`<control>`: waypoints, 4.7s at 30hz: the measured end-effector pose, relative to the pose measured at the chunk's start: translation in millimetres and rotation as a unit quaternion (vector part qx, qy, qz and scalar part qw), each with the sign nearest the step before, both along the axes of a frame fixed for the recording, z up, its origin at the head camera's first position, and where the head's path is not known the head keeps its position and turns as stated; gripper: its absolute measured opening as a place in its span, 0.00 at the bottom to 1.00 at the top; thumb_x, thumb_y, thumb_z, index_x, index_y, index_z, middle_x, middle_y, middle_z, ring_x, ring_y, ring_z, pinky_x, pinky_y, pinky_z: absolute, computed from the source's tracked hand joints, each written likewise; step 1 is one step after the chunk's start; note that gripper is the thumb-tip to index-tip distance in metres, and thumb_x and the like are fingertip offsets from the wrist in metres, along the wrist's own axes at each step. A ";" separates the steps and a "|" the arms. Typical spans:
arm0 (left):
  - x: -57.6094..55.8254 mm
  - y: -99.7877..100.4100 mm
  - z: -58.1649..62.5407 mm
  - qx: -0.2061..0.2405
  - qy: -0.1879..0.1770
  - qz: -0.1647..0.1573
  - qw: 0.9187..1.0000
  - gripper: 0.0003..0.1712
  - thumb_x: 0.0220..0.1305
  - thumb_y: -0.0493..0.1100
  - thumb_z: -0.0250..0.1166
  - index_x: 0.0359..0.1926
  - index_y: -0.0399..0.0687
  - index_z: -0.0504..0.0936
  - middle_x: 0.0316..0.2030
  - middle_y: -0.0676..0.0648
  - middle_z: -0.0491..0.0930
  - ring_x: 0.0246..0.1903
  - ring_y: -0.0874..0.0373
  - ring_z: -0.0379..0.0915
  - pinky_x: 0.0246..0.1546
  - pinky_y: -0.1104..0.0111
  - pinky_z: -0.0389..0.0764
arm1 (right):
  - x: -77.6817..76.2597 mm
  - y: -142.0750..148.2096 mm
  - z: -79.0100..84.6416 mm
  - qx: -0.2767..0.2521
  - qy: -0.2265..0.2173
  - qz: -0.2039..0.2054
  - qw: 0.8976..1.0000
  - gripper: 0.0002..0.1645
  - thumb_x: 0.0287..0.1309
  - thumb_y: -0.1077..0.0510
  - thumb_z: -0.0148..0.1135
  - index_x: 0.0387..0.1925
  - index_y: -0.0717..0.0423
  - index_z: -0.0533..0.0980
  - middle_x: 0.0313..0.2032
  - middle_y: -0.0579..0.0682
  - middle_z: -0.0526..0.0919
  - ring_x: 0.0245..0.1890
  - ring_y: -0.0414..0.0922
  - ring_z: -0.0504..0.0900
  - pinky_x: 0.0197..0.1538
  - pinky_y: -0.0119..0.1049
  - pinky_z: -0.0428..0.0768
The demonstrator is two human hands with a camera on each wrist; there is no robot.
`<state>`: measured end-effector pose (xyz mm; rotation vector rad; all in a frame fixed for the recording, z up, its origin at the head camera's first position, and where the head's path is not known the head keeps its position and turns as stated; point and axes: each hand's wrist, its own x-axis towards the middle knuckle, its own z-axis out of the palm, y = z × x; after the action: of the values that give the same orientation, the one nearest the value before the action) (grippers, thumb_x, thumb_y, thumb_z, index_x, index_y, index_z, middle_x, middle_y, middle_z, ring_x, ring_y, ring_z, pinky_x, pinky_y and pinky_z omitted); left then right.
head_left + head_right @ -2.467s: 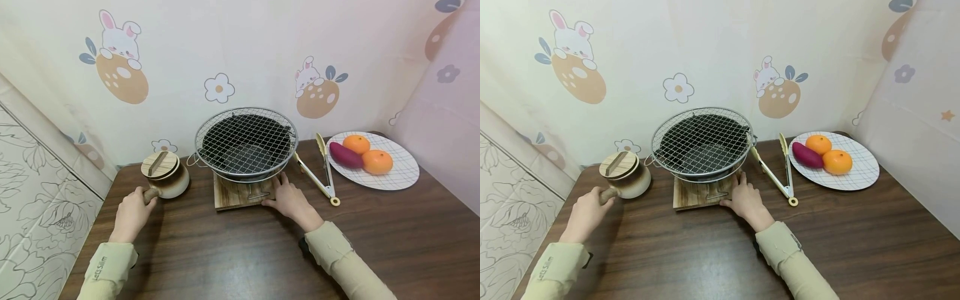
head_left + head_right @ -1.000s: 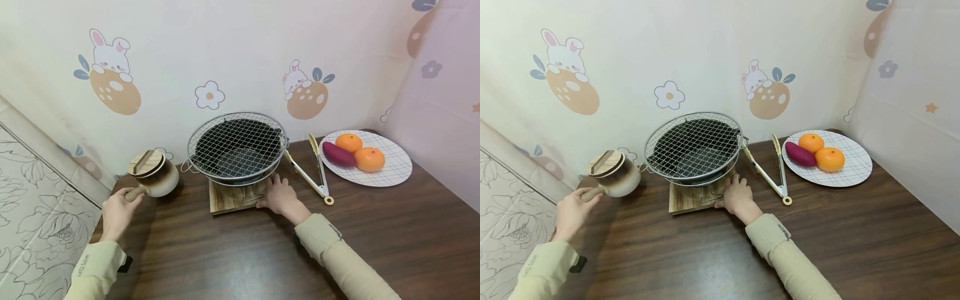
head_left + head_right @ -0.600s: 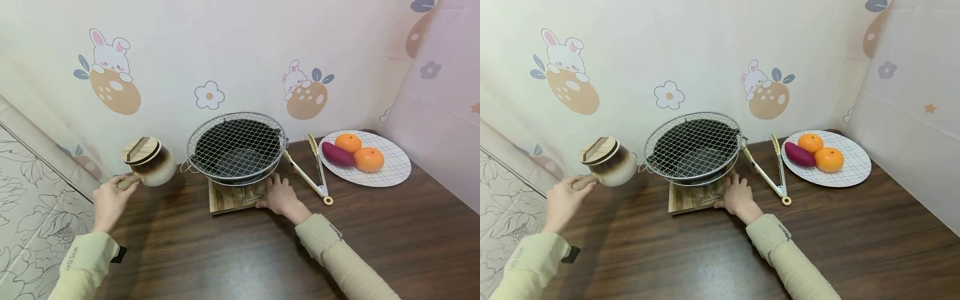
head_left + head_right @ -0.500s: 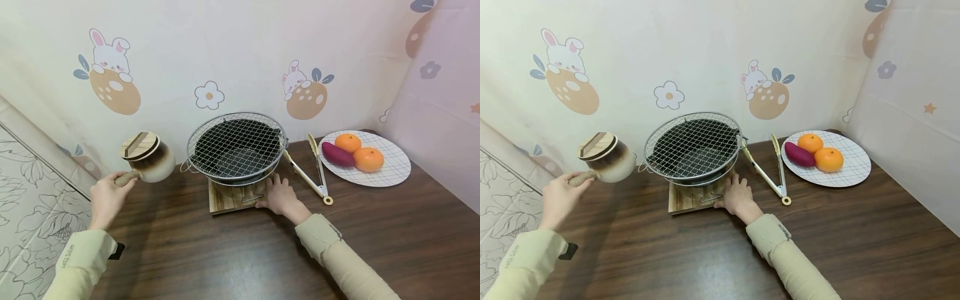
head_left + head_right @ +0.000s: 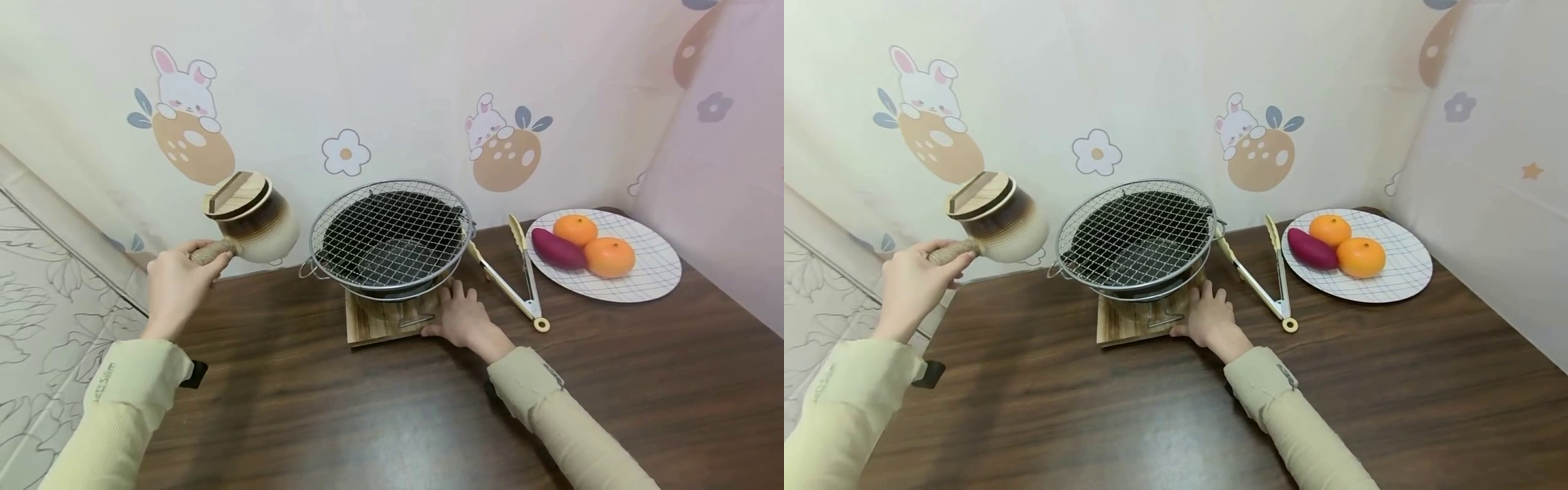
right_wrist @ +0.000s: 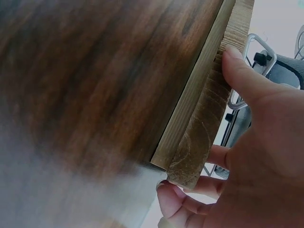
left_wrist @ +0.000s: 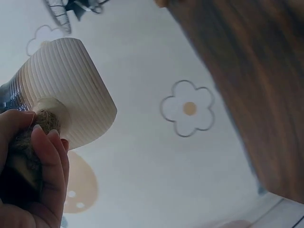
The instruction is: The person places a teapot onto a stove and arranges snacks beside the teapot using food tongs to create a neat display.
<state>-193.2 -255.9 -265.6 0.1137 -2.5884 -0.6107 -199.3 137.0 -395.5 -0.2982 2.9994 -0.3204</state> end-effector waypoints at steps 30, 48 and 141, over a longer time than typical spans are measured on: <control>-33.7 74.9 28.8 0.051 0.004 -0.091 0.995 0.18 0.60 0.51 0.65 0.46 0.44 0.85 0.34 0.37 0.87 0.10 0.80 0.69 0.17 0.80 0.73 | 1.3 0.8 -5.6 -0.002 -0.004 -0.008 1.000 0.56 0.51 0.32 0.64 0.67 0.67 0.59 0.67 0.71 0.57 0.52 0.66 0.69 0.44 0.53 0.80; -54.4 110.2 26.0 0.047 -0.030 -0.135 0.989 0.19 0.61 0.48 0.65 0.49 0.41 0.83 0.39 0.36 0.86 0.14 0.66 0.77 0.17 0.75 0.76 | 2.3 1.6 -8.5 -0.017 0.009 -0.017 1.000 0.56 0.50 0.32 0.65 0.67 0.66 0.60 0.65 0.69 0.59 0.51 0.65 0.70 0.46 0.55 0.79; -90.3 106.1 38.3 -0.056 -0.086 -0.222 0.970 0.34 0.62 0.42 0.65 0.67 0.39 0.65 0.60 0.32 0.64 0.56 0.39 0.65 0.60 0.48 0.68 | 1.2 0.5 -5.5 -0.001 0.007 -0.015 1.000 0.55 0.50 0.31 0.64 0.67 0.64 0.60 0.62 0.68 0.61 0.49 0.63 0.71 0.46 0.55 0.78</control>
<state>-283.5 -149.9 -227.3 -0.4826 -2.8296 -0.6260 -198.2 137.5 -401.0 -0.2583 3.0206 -0.3259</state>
